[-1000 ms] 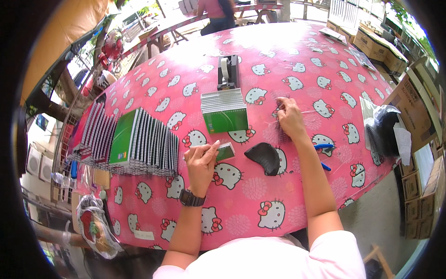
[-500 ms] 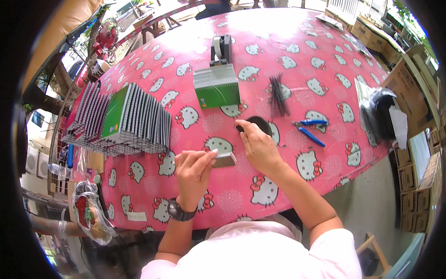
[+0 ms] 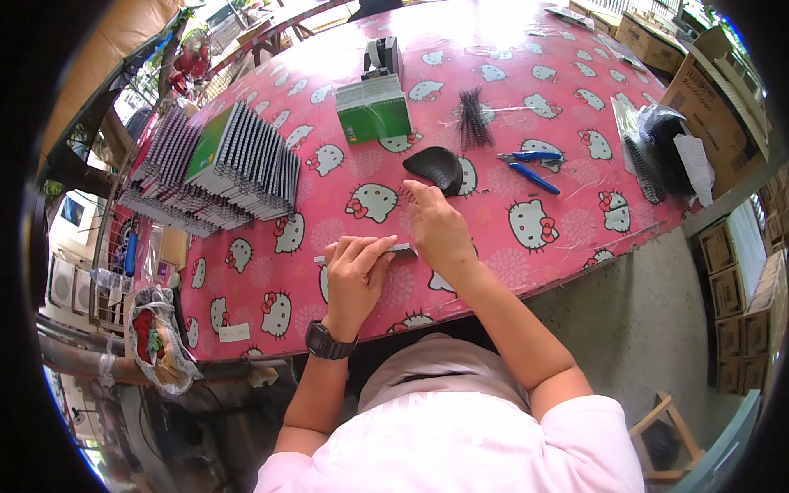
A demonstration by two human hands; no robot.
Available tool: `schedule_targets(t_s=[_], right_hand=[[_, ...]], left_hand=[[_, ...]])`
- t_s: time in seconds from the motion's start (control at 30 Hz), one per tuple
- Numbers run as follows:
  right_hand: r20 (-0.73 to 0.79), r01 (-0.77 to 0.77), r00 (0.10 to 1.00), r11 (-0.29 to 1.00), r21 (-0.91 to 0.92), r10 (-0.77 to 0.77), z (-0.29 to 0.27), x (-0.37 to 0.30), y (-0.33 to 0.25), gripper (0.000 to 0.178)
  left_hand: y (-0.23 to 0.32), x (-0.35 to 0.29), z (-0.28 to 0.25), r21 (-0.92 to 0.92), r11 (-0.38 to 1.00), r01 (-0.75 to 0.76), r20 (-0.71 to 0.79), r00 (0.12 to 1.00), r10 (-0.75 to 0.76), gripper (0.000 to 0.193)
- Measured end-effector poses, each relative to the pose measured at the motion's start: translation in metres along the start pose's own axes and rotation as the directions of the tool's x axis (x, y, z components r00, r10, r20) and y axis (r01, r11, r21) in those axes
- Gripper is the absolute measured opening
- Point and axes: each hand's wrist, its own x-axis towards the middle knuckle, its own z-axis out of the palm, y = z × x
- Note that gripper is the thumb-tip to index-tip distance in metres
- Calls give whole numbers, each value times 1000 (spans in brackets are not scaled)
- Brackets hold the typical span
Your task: The person inserts spiral wire bindings into green notebooks, secures them, and stacks the finished units. The person also handles a black dustpan and brush, moving them aside to access the work area.
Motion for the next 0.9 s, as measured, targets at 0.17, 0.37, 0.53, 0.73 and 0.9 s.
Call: schedule_targets(t_s=[0.17,0.37,0.53,0.73,0.9], right_hand=[[419,-270,901,902,337,114,-51,0,9,21],[391,-36,914,934,357,-114,-61,4,13,16],[528,-16,833,946,323,-166,-64,14,12,15],[578,74,773,942,326,-261,-70,26,19,16],[610,30,750,935,354,-255,-69,33,17,15]], left_hand=[[-1,7,0,-30,999,38,17,999,-37,22],[0,13,5,-38,999,32,47,998,-30,19],[-2,14,2,-41,999,27,62,998,-24,20],[-4,13,5,-40,999,29,72,997,-26,18],[-2,17,4,-28,999,31,83,996,-29,19]])
